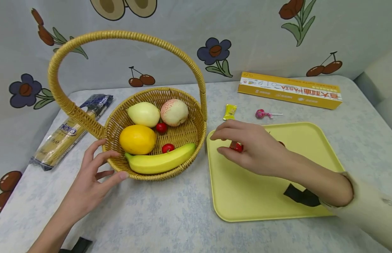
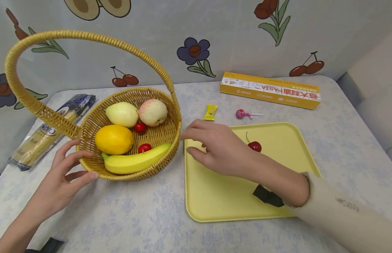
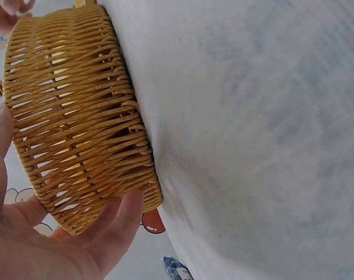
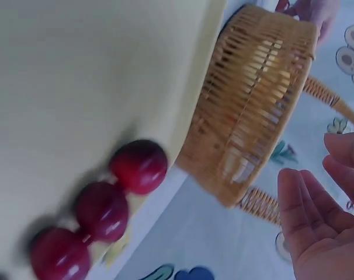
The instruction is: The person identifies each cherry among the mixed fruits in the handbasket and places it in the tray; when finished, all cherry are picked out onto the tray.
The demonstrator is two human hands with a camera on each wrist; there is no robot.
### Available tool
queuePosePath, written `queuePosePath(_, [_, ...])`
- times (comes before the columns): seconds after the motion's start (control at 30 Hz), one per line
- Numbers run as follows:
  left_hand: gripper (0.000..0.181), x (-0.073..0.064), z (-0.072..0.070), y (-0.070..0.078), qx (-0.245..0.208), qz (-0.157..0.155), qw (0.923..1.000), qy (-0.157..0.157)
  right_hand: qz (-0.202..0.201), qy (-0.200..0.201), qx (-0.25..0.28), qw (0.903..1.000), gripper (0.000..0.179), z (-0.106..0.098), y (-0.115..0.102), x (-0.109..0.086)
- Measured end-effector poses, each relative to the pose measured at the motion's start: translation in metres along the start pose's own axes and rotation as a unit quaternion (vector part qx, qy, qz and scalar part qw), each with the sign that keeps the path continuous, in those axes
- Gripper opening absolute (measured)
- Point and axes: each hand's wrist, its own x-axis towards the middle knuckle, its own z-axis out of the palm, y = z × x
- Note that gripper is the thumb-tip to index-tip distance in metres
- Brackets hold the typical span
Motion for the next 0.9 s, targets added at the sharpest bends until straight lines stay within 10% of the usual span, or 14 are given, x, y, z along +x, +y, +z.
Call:
queuePosePath(0.5, [0.040, 0.001, -0.001, 0.002, 0.002, -0.002, 1.0000, 0.001, -0.010, -0.135, -0.004, 0.9908, 0.024, 0.041, -0.011, 0.075])
queuePosePath(0.9, [0.040, 0.002, -0.001, 0.002, -0.001, -0.006, 1.0000, 0.001, 0.025, -0.323, 0.028, 0.9456, 0.036, 0.063, 0.000, 0.123])
